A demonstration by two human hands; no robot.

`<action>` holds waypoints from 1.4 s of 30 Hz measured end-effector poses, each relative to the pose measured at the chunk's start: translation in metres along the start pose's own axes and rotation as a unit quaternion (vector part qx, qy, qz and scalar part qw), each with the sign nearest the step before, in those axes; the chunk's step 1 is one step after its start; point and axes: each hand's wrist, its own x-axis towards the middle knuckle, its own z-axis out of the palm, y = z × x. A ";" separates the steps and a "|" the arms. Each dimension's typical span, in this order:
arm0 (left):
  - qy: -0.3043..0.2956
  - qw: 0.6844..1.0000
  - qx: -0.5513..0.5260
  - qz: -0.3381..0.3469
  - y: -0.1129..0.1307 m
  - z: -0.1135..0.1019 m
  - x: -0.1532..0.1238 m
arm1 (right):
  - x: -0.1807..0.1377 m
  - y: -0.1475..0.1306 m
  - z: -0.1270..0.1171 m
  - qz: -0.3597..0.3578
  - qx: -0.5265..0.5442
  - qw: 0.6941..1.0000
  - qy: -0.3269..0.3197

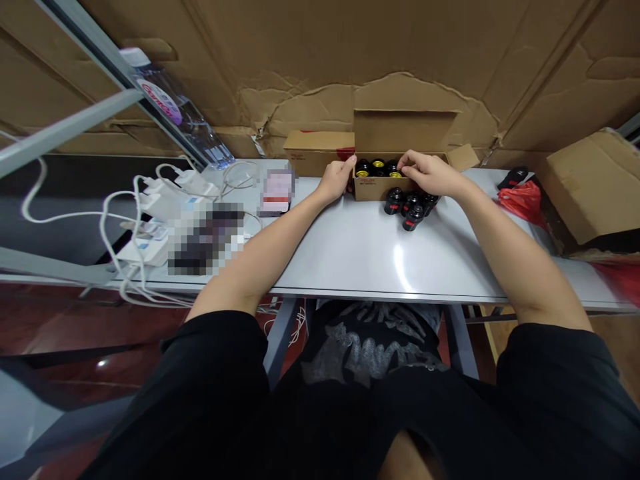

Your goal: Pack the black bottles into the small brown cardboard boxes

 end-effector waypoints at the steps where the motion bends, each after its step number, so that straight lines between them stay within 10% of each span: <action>1: 0.006 1.000 0.006 0.001 0.001 0.000 0.000 | 0.000 0.000 0.001 -0.003 -0.003 1.000 -0.001; 16: 0.173 0.968 0.135 0.126 0.044 -0.009 -0.010 | -0.001 0.002 0.002 -0.006 -0.022 1.000 -0.009; 25: -0.101 0.886 0.315 0.325 0.100 0.020 -0.049 | -0.002 -0.004 0.003 -0.008 0.037 0.997 0.066; 42: -0.143 0.893 0.297 0.308 0.107 0.014 -0.050 | -0.010 -0.019 0.001 -0.010 0.078 0.983 0.166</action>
